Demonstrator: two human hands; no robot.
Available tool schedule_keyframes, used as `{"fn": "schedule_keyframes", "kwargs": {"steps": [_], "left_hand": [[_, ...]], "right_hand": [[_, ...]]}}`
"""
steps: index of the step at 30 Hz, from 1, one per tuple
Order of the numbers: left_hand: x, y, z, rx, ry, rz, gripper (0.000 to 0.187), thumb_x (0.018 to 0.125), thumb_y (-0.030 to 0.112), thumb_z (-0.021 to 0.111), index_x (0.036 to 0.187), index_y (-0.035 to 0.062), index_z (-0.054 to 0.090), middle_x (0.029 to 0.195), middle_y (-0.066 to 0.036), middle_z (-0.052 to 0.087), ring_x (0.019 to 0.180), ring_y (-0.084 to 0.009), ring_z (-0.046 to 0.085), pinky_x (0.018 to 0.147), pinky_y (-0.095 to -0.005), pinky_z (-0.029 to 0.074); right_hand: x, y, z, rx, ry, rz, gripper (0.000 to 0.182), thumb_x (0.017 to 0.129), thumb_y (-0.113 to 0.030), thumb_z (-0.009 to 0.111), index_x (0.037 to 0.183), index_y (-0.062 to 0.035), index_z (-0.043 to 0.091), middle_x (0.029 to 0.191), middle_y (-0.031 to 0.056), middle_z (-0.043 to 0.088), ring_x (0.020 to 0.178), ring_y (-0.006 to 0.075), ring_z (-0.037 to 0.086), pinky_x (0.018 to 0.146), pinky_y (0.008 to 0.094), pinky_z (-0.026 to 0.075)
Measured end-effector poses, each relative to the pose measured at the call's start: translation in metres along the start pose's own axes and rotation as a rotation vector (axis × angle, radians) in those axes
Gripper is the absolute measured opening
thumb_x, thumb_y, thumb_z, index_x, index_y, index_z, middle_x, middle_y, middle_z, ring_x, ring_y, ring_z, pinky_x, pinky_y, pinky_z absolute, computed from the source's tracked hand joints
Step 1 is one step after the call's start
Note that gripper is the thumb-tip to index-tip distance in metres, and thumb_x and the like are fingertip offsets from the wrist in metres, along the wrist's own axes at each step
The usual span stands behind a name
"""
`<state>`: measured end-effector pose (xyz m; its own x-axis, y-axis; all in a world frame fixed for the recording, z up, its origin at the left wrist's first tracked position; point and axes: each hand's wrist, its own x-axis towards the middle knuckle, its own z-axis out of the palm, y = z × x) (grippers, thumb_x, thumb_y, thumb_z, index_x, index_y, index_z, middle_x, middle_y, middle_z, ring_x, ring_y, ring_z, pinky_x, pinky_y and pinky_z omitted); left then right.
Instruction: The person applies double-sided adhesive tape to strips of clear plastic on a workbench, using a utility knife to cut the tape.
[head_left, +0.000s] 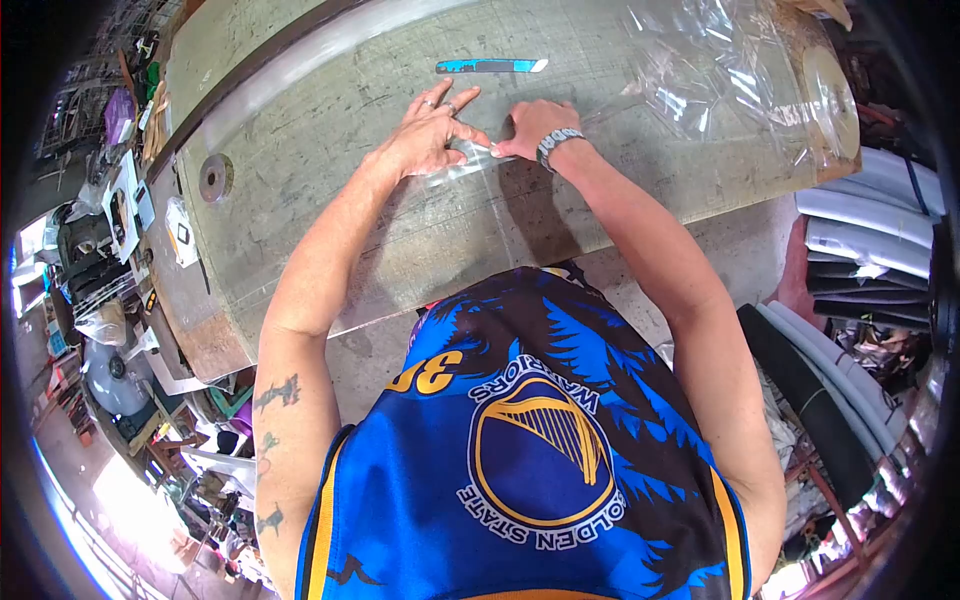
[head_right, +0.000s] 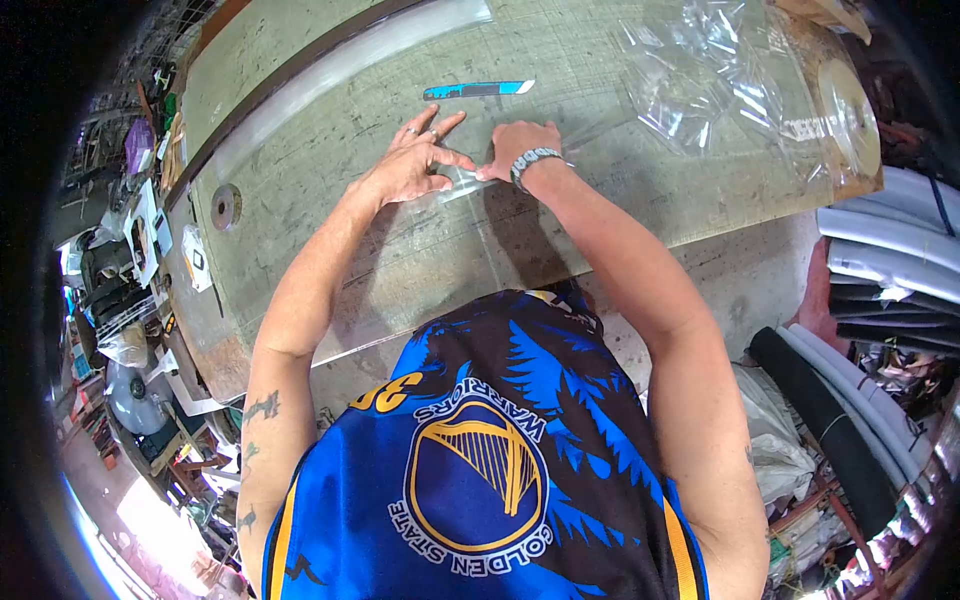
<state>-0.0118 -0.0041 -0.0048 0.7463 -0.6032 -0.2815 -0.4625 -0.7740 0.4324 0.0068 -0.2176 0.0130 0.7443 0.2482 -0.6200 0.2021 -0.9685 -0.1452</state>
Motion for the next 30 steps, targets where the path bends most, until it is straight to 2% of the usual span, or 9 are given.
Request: {"fn": "schedule_keyframes", "kwargs": {"steps": [4,8,14,17,20,24,27,28,30], "left_hand": [[0.001,-0.006,0.003,-0.027,0.011,-0.003,0.052,0.074,0.02,0.087,0.12,0.0413,0.075,0.171,0.004,0.021,0.158,-0.0364,0.007,0.127,-0.0586,0.015],[0.0,-0.005,0.001,-0.045,-0.019,-0.024,0.05,0.075,0.022,0.087,0.121,0.04,0.075,0.172,0.004,0.018,0.159,-0.0367,0.005,0.128,-0.0594,0.013],[0.001,-0.009,0.005,-0.08,0.007,-0.003,0.05,0.075,0.021,0.087,0.12,0.0389,0.076,0.172,0.001,0.018,0.158,-0.0373,0.004,0.128,-0.0603,0.011],[0.002,-0.009,0.004,-0.082,0.007,-0.004,0.052,0.074,0.02,0.088,0.12,0.0389,0.076,0.172,0.0,0.018,0.158,-0.0373,0.004,0.128,-0.06,0.011],[0.001,-0.01,0.004,-0.089,-0.003,-0.015,0.053,0.073,0.02,0.089,0.12,0.0388,0.075,0.172,-0.001,0.018,0.158,-0.0374,0.004,0.128,-0.0596,0.01],[0.0,-0.008,0.002,-0.087,-0.011,-0.021,0.052,0.073,0.02,0.089,0.12,0.0385,0.075,0.172,0.0,0.017,0.159,-0.037,0.004,0.128,-0.0595,0.011],[0.001,-0.005,-0.001,-0.072,-0.026,-0.039,0.053,0.073,0.021,0.089,0.121,0.0386,0.075,0.172,0.001,0.016,0.159,-0.0365,0.004,0.129,-0.0591,0.012],[0.001,-0.005,-0.002,-0.067,-0.03,-0.043,0.053,0.072,0.022,0.089,0.121,0.0386,0.075,0.172,0.001,0.015,0.158,-0.0364,0.005,0.129,-0.059,0.012],[0.001,-0.005,-0.001,-0.061,-0.034,-0.044,0.054,0.072,0.022,0.089,0.121,0.0387,0.075,0.172,0.002,0.015,0.158,-0.0364,0.005,0.129,-0.0589,0.012]], "right_hand": [[-0.003,0.015,-0.003,-0.064,0.354,-0.039,0.053,0.084,-0.051,0.077,0.119,-0.0118,0.07,0.124,0.0105,0.069,0.116,0.0298,0.067,0.103,0.0508,0.047],[0.048,0.028,-0.007,0.125,0.733,-0.238,0.026,0.092,-0.025,0.07,0.113,-0.0096,0.068,0.11,0.0134,0.066,0.109,0.0342,0.068,0.086,0.0458,0.057],[0.082,0.008,-0.01,0.11,0.519,-0.148,0.03,0.091,-0.017,0.07,0.119,-0.0099,0.064,0.115,0.0155,0.068,0.104,0.0365,0.07,0.092,0.0509,0.056],[0.094,0.017,-0.021,0.107,0.389,-0.187,0.03,0.089,-0.017,0.07,0.118,-0.01,0.065,0.115,0.0187,0.07,0.103,0.041,0.069,0.09,0.0502,0.056],[0.097,0.037,-0.025,0.344,0.378,-0.194,0.035,0.088,-0.03,0.075,0.114,-0.0076,0.066,0.106,0.0178,0.073,0.098,0.0366,0.071,0.086,0.0453,0.056],[0.085,0.059,-0.021,0.79,0.532,-0.217,0.051,0.089,-0.053,0.076,0.101,-0.0036,0.068,0.09,0.0056,0.069,0.084,0.0202,0.066,0.073,0.0356,0.053],[0.064,0.067,-0.016,1.049,0.489,-0.136,0.046,0.091,-0.049,0.073,0.1,-0.0047,0.069,0.087,0.0051,0.069,0.083,0.019,0.066,0.072,0.034,0.053],[0.062,0.07,-0.012,1.013,0.519,-0.177,0.052,0.097,-0.054,0.06,0.101,-0.0033,0.07,0.086,0.0121,0.072,0.081,0.03,0.069,0.075,0.0412,0.054],[0.057,0.072,-0.011,0.735,0.712,-0.206,0.06,0.099,-0.058,0.049,0.1,-0.002,0.07,0.087,0.0181,0.072,0.082,0.041,0.068,0.077,0.0478,0.054]]}}
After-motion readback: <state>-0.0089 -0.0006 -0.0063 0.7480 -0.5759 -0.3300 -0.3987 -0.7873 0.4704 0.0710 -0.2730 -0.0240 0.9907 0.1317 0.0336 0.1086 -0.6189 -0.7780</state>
